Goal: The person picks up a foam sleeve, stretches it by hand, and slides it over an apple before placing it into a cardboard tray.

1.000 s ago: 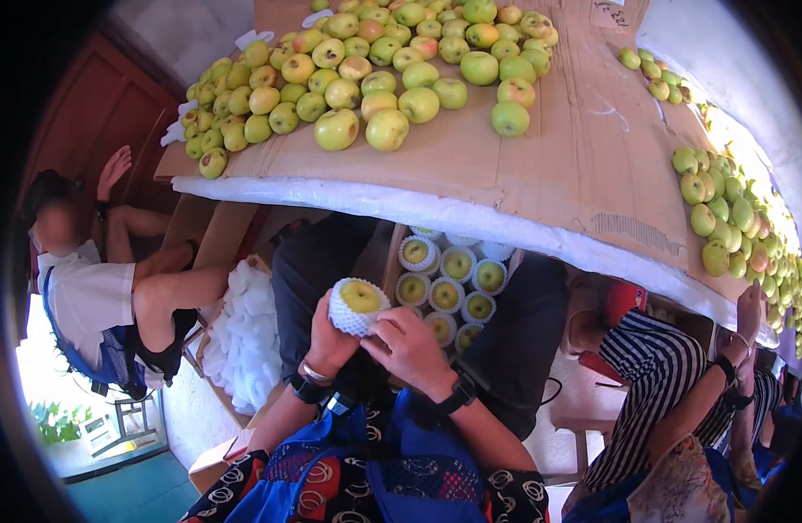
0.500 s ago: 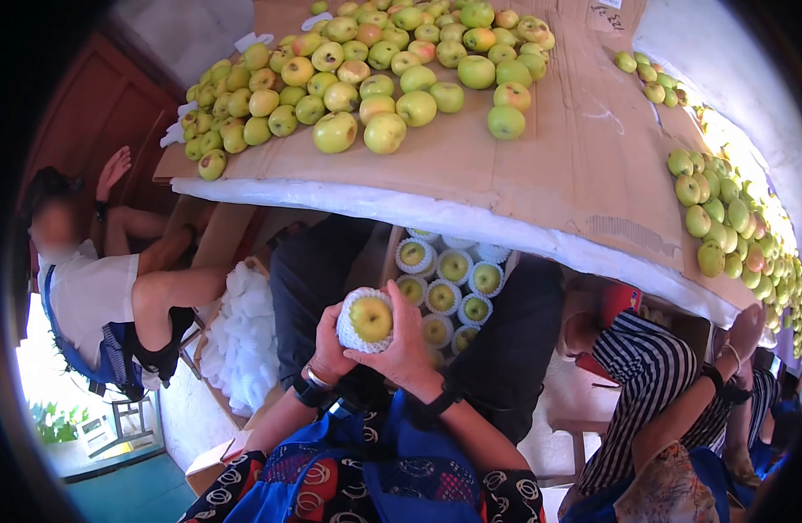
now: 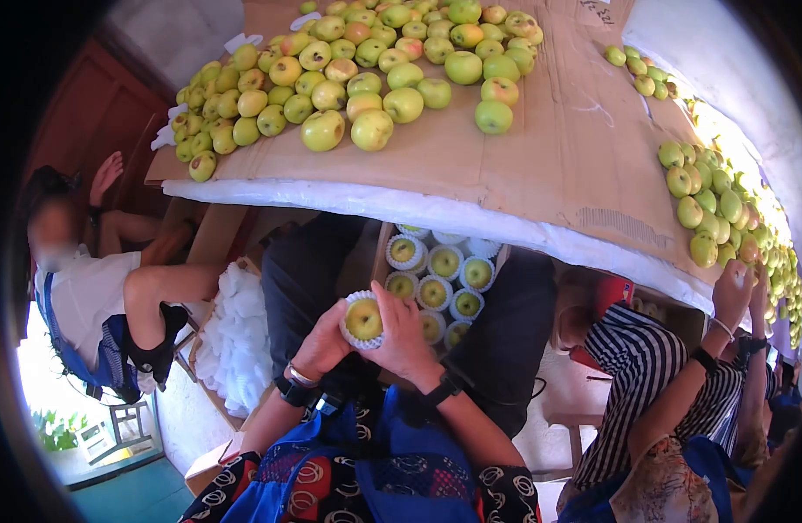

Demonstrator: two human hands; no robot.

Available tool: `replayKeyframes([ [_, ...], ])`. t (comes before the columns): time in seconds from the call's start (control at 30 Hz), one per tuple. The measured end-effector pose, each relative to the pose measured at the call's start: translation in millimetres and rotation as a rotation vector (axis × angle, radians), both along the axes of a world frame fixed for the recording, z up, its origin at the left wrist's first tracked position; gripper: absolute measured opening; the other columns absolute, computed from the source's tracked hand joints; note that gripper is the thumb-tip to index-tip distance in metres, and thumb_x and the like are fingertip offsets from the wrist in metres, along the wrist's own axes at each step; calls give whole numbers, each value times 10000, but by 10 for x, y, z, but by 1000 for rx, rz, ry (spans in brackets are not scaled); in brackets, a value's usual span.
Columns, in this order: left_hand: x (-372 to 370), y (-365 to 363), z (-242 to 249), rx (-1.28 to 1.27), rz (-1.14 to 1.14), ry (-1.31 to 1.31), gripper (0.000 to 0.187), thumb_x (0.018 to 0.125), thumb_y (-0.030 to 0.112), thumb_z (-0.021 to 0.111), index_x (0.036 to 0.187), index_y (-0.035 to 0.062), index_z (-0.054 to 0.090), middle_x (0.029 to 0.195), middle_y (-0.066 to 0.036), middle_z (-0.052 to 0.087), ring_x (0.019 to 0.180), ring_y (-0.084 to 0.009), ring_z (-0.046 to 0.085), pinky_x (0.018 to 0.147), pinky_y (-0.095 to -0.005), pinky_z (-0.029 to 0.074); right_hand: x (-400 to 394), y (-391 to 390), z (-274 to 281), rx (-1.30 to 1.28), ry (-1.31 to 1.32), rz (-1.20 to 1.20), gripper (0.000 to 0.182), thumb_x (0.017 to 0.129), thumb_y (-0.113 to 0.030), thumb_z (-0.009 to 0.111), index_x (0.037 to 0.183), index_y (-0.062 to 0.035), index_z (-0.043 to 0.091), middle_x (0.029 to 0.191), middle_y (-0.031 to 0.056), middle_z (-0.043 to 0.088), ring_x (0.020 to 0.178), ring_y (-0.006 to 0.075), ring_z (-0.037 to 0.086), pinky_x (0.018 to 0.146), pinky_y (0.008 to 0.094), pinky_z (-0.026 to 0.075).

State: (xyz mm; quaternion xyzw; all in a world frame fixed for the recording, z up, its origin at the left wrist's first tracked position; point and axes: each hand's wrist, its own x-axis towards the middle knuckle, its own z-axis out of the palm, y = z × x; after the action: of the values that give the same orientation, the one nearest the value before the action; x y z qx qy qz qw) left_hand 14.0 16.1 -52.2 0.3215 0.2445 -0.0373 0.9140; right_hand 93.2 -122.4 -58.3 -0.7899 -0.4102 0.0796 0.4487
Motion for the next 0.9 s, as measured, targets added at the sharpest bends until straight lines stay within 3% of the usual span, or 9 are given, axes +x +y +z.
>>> replayKeyframes([
  [0.1, -1, -73, -83, 149, 50, 59, 355, 896, 236, 549, 1189, 49, 476, 1130, -71, 568, 1030, -183, 565, 866, -366, 484, -9, 32, -54, 19, 29, 8, 980, 572, -317, 816, 1330, 13, 291, 1180, 188, 479, 1114, 330, 463, 946, 429, 330],
  [0.23, 27, -77, -79, 55, 106, 77, 323, 872, 169, 588, 1159, 55, 491, 1083, -54, 587, 1002, -165, 577, 864, -336, 487, 16, -4, -25, 74, 204, 52, 1006, 550, -319, 835, 1325, 12, 287, 1218, 198, 446, 1143, 342, 443, 967, 417, 348],
  [0.33, 34, -80, -64, 55, 103, 65, 288, 871, 169, 591, 1123, 62, 503, 1062, -51, 588, 997, -159, 575, 866, -325, 486, 27, 30, -75, 87, 189, 50, 994, 543, -307, 844, 1311, 6, 297, 1231, 205, 431, 1147, 343, 443, 971, 395, 363],
  [0.5, 27, -100, -119, 161, 161, 79, 399, 816, 126, 662, 1138, 36, 445, 1057, -69, 552, 964, -153, 560, 857, -307, 481, -8, 47, -95, 102, 280, 12, 939, 552, -294, 840, 1284, -14, 324, 1205, 200, 451, 1119, 334, 471, 942, 387, 391],
  [0.77, 42, -139, -159, 86, 182, 57, 423, 825, 141, 653, 1168, 37, 427, 1090, -69, 541, 993, -157, 548, 870, -310, 470, -60, 76, -112, 82, 222, -69, 928, 556, -319, 836, 1275, -25, 329, 1160, 192, 468, 1083, 338, 489, 916, 395, 407],
  [0.9, 43, -134, -140, 8, 182, 18, 404, 863, 165, 604, 1200, 43, 417, 1136, -79, 529, 1034, -171, 534, 887, -324, 463, -44, 40, 1, 129, 241, -92, 926, 578, -317, 821, 1288, -2, 316, 1231, 212, 424, 1152, 351, 436, 964, 398, 364],
])
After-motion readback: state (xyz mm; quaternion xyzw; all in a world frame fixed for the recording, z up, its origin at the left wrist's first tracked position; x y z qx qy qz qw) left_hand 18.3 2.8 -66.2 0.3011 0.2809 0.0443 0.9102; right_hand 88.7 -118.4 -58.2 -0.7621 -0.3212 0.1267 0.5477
